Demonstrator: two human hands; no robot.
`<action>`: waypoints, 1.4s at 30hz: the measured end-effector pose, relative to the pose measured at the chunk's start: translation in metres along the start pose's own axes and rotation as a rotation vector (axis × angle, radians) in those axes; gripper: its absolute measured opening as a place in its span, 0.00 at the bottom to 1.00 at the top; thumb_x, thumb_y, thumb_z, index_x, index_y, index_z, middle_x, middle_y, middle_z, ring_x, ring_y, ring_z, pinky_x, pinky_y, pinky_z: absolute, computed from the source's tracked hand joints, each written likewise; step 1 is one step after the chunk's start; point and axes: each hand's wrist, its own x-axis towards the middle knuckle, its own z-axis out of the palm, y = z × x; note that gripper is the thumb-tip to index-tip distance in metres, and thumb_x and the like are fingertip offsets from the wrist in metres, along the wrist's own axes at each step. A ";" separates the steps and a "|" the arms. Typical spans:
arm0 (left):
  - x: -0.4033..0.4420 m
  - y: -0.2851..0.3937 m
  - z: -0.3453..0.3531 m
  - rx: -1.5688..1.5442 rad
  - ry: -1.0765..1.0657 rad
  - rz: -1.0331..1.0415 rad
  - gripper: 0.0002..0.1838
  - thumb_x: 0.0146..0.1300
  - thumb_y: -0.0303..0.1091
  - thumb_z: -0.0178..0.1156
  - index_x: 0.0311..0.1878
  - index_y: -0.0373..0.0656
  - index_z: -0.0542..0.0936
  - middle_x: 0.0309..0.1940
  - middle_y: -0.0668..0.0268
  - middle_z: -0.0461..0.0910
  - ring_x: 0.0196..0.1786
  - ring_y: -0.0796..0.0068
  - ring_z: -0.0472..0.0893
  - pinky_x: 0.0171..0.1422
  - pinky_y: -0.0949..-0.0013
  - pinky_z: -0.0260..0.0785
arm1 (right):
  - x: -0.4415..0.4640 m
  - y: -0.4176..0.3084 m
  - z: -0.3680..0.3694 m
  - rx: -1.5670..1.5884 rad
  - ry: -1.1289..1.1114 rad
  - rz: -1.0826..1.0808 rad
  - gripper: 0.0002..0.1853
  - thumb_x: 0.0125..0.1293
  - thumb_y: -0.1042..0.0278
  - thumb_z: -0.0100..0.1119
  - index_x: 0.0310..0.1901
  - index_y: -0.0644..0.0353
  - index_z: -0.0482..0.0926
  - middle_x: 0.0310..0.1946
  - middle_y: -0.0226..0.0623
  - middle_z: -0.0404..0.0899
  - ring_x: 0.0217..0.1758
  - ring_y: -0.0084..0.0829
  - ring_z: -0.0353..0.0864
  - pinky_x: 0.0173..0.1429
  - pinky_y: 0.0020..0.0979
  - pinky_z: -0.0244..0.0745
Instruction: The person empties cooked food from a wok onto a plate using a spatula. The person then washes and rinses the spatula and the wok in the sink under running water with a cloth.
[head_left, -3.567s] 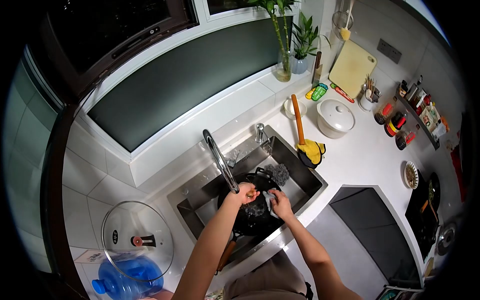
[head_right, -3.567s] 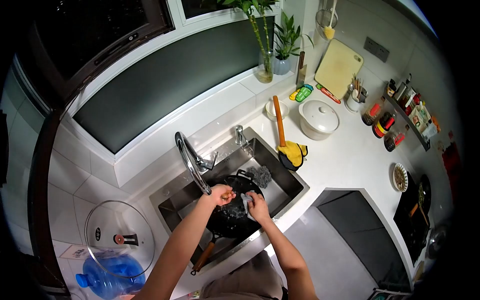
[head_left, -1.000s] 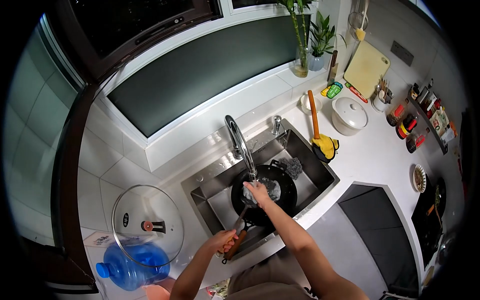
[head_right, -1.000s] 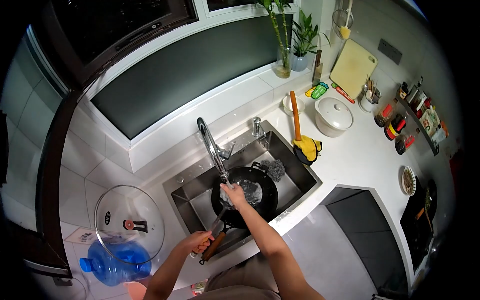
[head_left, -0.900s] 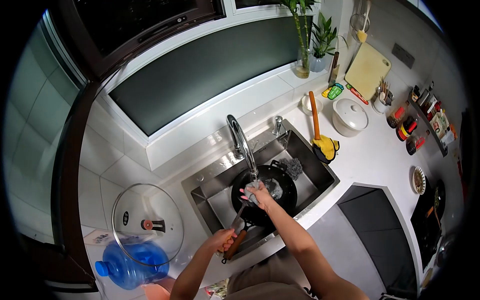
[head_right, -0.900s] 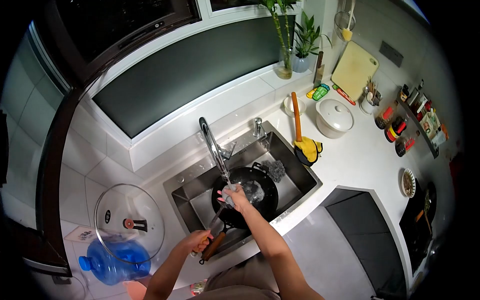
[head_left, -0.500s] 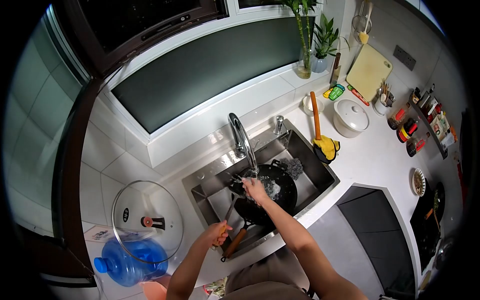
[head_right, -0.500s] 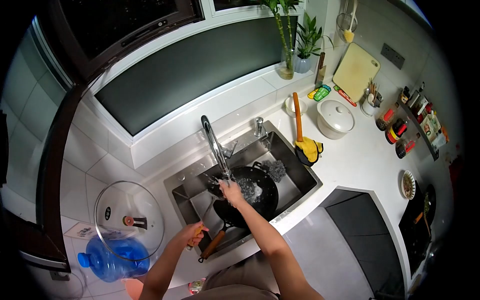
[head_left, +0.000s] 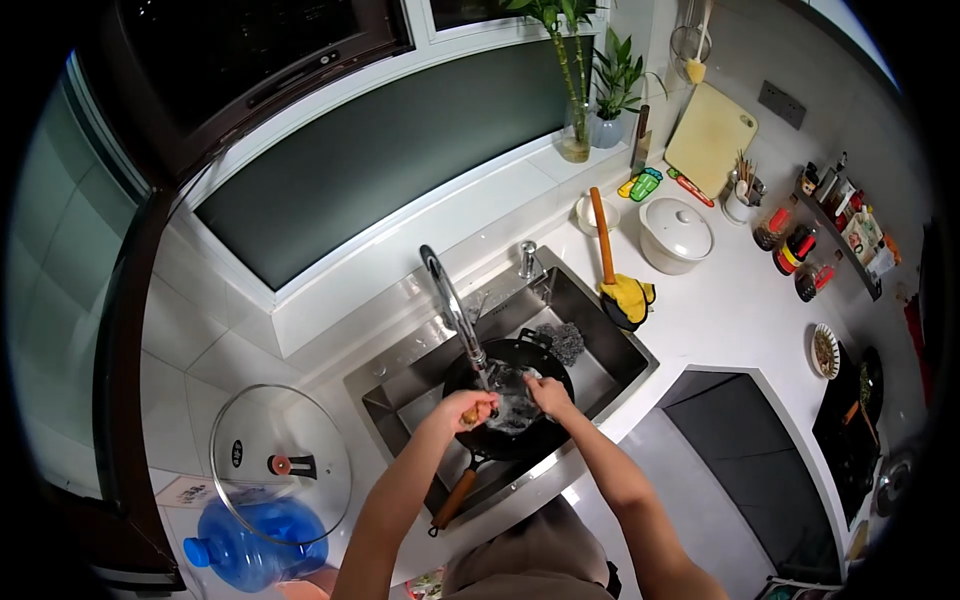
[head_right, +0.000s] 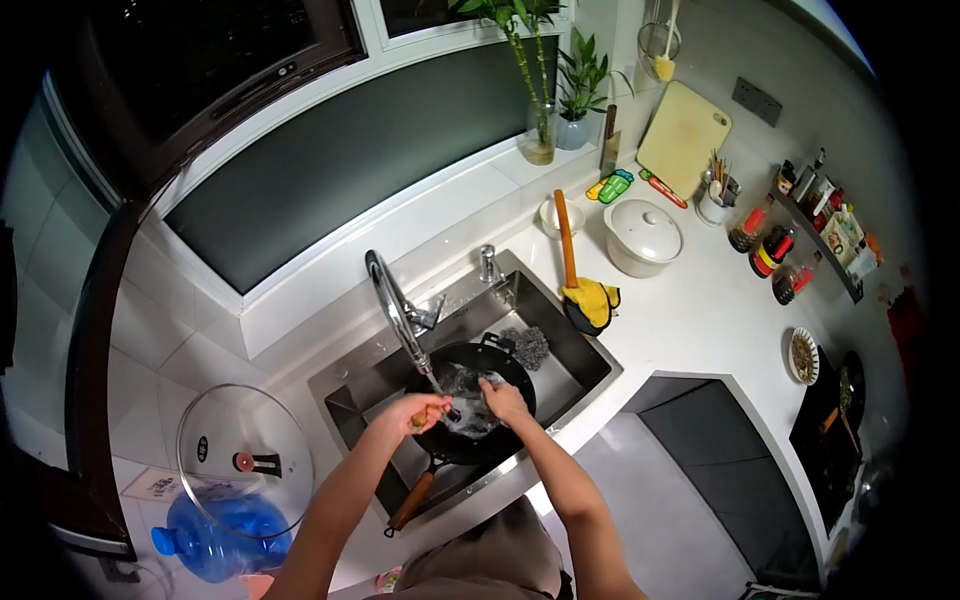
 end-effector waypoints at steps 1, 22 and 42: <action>0.004 0.011 0.017 -0.013 0.118 -0.013 0.06 0.65 0.28 0.55 0.40 0.36 0.72 0.25 0.69 0.72 0.16 0.88 0.66 0.15 0.84 0.58 | -0.002 0.013 -0.011 -0.027 -0.001 -0.025 0.33 0.65 0.36 0.42 0.37 0.64 0.82 0.35 0.56 0.81 0.48 0.54 0.78 0.55 0.44 0.70; 0.046 0.027 0.025 0.467 0.360 -0.228 0.09 0.61 0.31 0.57 0.34 0.32 0.77 0.27 0.57 0.81 0.18 0.71 0.76 0.22 0.71 0.72 | 0.038 0.086 -0.052 -0.009 0.129 -0.090 0.34 0.49 0.67 0.65 0.61 0.58 0.66 0.52 0.58 0.73 0.59 0.56 0.70 0.64 0.43 0.66; 0.045 0.052 0.055 0.412 0.315 -0.183 0.09 0.61 0.37 0.57 0.33 0.41 0.75 0.24 0.61 0.77 0.19 0.72 0.74 0.19 0.71 0.67 | 0.224 -0.022 -0.044 0.490 0.698 0.155 0.21 0.58 0.56 0.65 0.46 0.58 0.70 0.39 0.54 0.78 0.44 0.55 0.78 0.49 0.46 0.71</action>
